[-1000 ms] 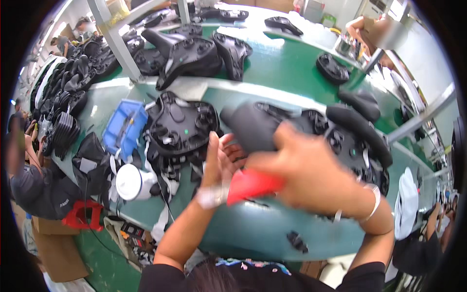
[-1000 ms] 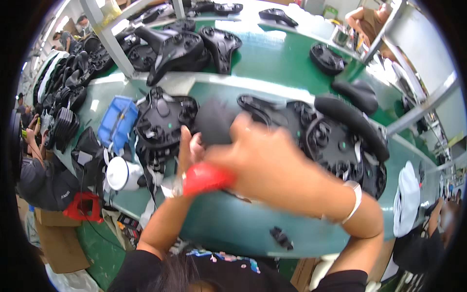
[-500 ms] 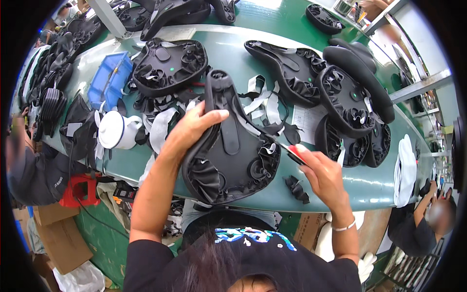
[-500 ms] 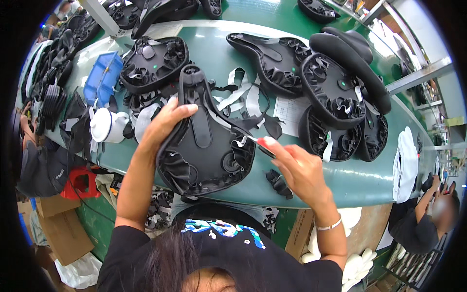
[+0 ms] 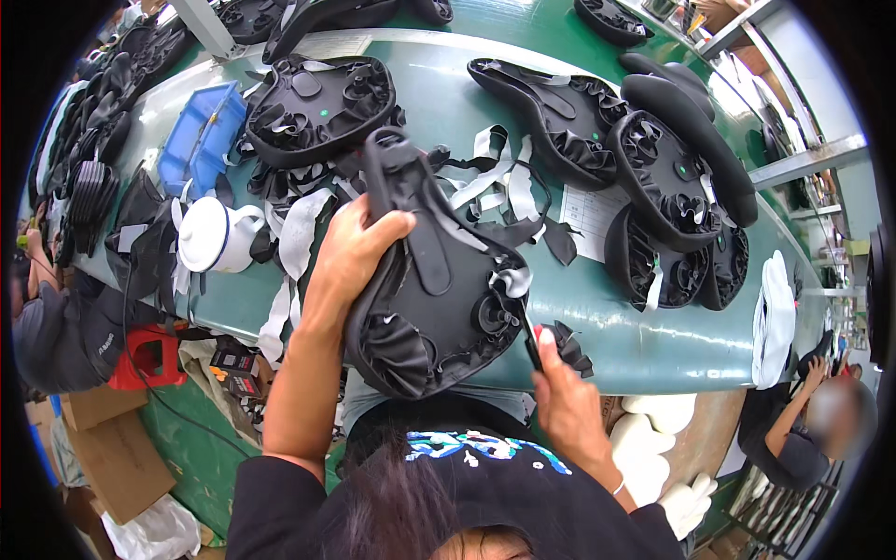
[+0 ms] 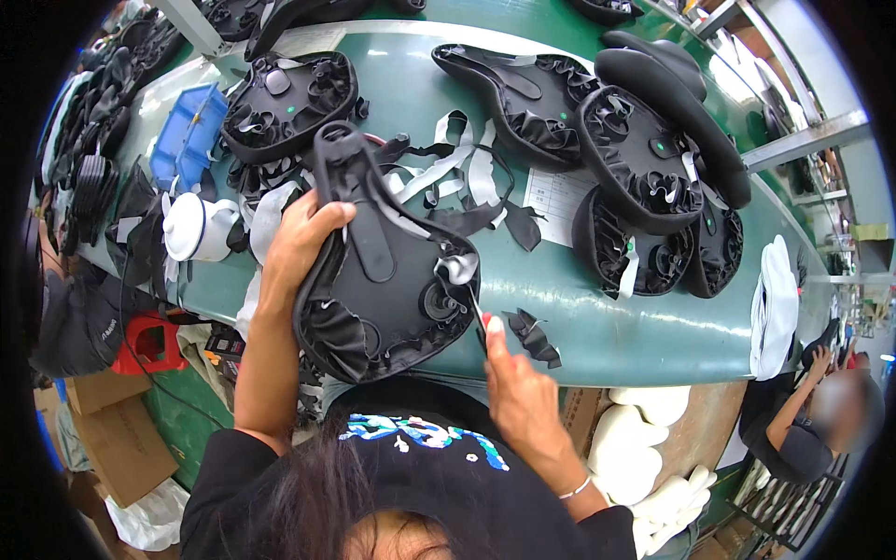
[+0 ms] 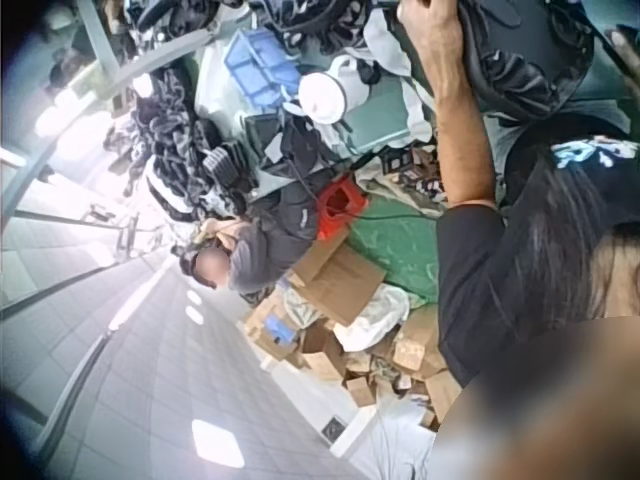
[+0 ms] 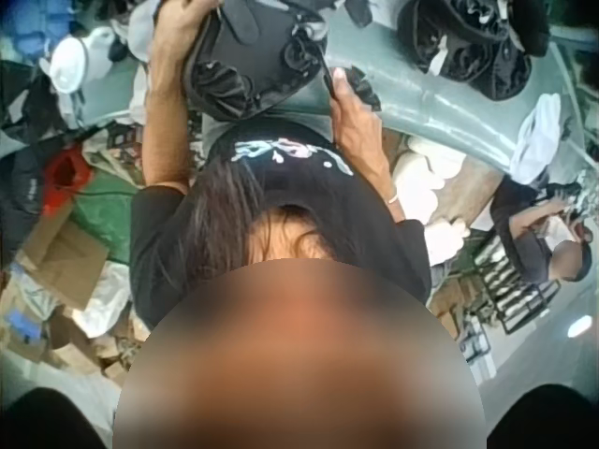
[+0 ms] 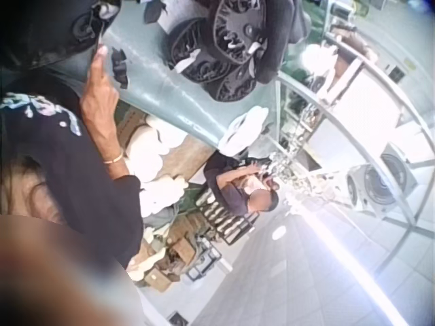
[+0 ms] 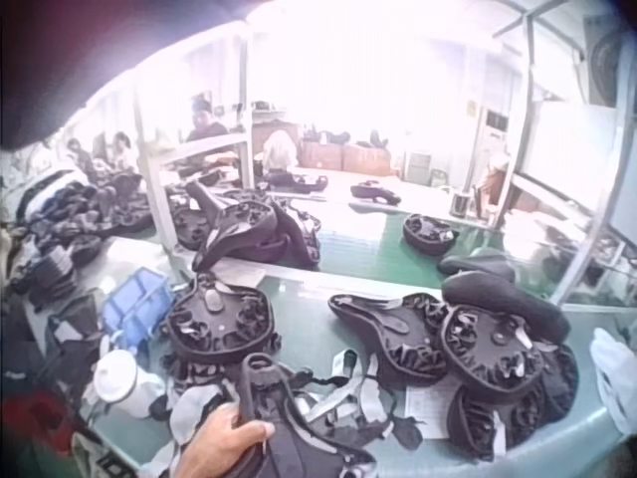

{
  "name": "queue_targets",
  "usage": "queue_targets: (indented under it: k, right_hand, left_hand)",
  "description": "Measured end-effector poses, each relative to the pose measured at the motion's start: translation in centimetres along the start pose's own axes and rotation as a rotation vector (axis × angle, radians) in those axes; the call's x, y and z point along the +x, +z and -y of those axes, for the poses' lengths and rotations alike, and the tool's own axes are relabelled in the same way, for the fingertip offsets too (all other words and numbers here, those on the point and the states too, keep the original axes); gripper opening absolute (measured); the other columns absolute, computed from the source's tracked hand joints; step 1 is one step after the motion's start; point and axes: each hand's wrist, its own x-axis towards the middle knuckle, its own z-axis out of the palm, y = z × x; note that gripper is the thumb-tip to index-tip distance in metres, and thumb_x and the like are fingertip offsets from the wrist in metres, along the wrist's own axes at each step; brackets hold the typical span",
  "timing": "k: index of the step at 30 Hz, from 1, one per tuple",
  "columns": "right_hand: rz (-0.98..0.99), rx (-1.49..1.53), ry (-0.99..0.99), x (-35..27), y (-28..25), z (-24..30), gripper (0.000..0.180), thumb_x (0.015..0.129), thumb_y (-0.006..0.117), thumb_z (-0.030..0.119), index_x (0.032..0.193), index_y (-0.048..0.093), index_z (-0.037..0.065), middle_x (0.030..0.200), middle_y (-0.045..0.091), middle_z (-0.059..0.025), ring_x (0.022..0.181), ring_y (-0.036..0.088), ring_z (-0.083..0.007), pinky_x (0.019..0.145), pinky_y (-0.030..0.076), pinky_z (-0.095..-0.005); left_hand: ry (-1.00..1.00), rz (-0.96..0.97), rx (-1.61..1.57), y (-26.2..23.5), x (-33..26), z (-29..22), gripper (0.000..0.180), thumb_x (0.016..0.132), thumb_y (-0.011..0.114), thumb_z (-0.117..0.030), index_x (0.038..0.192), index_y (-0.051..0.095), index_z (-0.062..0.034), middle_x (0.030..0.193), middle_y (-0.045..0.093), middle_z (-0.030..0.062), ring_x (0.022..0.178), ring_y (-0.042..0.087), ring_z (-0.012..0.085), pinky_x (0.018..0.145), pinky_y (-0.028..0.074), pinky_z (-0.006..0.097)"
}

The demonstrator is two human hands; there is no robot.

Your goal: The person is trimming excess material from bicycle seats using a utility knife and pliers on an assembly line.

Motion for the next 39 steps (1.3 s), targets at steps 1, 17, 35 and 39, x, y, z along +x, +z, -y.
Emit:
queue_targets:
  k: [1, 17, 35, 39]
  right_hand:
    - [0.008, 0.043, 0.025, -0.7, -0.1, 0.7, 0.055, 0.084, 0.060, 0.004, 0.136, 0.041, 0.006, 0.081, 0.061, -0.0212, 0.062, 0.060, -0.0405, 0.054, 0.048, -0.0463]
    - [-0.344, 0.814, 0.122, 11.5, -2.6, -1.7, 0.034, 0.080, 0.064, 0.008, 0.113, 0.053, 0.004, 0.077, 0.057, 0.0004, 0.060, 0.053, -0.0060, 0.050, 0.044, -0.0198]
    - [-0.023, -0.291, -0.279, 5.2, -1.7, -0.2, 0.055, 0.085, 0.063, 0.018, 0.137, 0.045, 0.021, 0.060, 0.052, -0.0095, 0.045, 0.053, -0.0285, 0.042, 0.040, -0.0397]
    - [-0.030, -0.228, -0.051, 4.6, -1.4, 1.8, 0.050, 0.086, 0.061, 0.019, 0.135, 0.047, 0.020, 0.060, 0.056, -0.0117, 0.049, 0.057, -0.0310, 0.042, 0.039, -0.0432]
  left_hand:
    - [0.018, -0.072, -0.101, 0.1, -1.2, 0.4, 0.038, 0.078, 0.063, -0.025, 0.103, 0.058, 0.0032, 0.086, 0.059, 0.0043, 0.074, 0.055, 0.0105, 0.069, 0.047, 0.025]
    - [0.649, -0.547, 0.978, -0.2, -7.1, 2.3, 0.063, 0.067, 0.076, -0.019, 0.121, 0.047, -0.0052, 0.115, 0.048, 0.0160, 0.112, 0.043, 0.0324, 0.096, 0.032, 0.044]
    - [0.412, -0.220, 0.018, 3.2, 0.2, 0.5, 0.034, 0.086, 0.057, -0.025, 0.059, 0.055, -0.0047, 0.060, 0.057, 0.0069, 0.055, 0.051, 0.0204, 0.054, 0.038, 0.032]
    - [0.234, 0.296, -0.954, 1.1, 0.2, 0.0, 0.020, 0.091, 0.057, -0.022, 0.077, 0.052, -0.0092, 0.068, 0.046, 0.0016, 0.061, 0.046, 0.0100, 0.054, 0.037, 0.023]
